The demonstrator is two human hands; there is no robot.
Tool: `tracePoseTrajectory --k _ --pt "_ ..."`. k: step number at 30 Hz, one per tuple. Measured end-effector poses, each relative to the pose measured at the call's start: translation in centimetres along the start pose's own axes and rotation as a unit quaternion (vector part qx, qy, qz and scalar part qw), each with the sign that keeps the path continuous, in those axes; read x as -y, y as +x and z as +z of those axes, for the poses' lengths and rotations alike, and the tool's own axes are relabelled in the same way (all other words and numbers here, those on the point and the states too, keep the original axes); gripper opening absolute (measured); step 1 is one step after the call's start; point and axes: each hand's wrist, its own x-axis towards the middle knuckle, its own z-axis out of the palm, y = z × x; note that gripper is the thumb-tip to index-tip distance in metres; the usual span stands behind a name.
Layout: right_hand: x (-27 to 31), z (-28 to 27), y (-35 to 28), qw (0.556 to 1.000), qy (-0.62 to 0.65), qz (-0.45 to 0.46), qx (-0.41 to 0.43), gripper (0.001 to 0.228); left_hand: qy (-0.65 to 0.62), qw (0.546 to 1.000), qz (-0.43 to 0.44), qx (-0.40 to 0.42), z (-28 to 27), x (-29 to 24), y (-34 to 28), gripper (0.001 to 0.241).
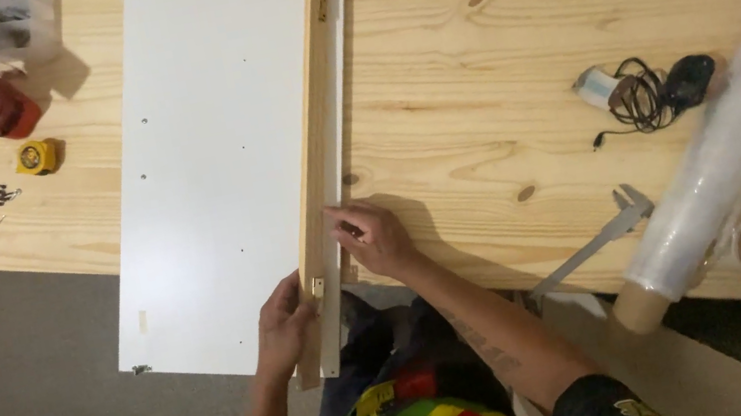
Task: Attaching metal hinges to wooden strips and boards using a power drill and screws.
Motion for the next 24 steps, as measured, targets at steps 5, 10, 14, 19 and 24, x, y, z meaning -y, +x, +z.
tracePoseTrajectory --k 5,10,14,19,24 --pt "-0.5 -0.3 -0.3 0.999 -0.019 -0.024 0.019 0.03 -0.158 0.983 -0.089 -0.008 -0.6 -3.0 -1.0 0.065" --pt "-1.6 0.1 -0.4 0.997 -0.053 -0.046 0.041 0.024 -0.209 0.971 -0.113 -0.011 -0.5 -1.5 -0.4 0.062" --pt "-2.0 0.8 -0.6 0.995 -0.07 -0.059 0.038 0.02 -0.218 0.969 -0.119 -0.018 -0.8 -2.1 -0.7 0.059" --pt "-1.4 0.5 -0.6 0.993 -0.087 -0.06 0.046 0.018 -0.224 0.968 -0.113 0.002 -1.1 0.7 0.8 0.055" --pt "-1.5 0.7 -0.6 0.99 -0.106 -0.071 0.052 0.019 -0.221 0.97 -0.098 -0.008 -1.1 0.6 0.5 0.055"
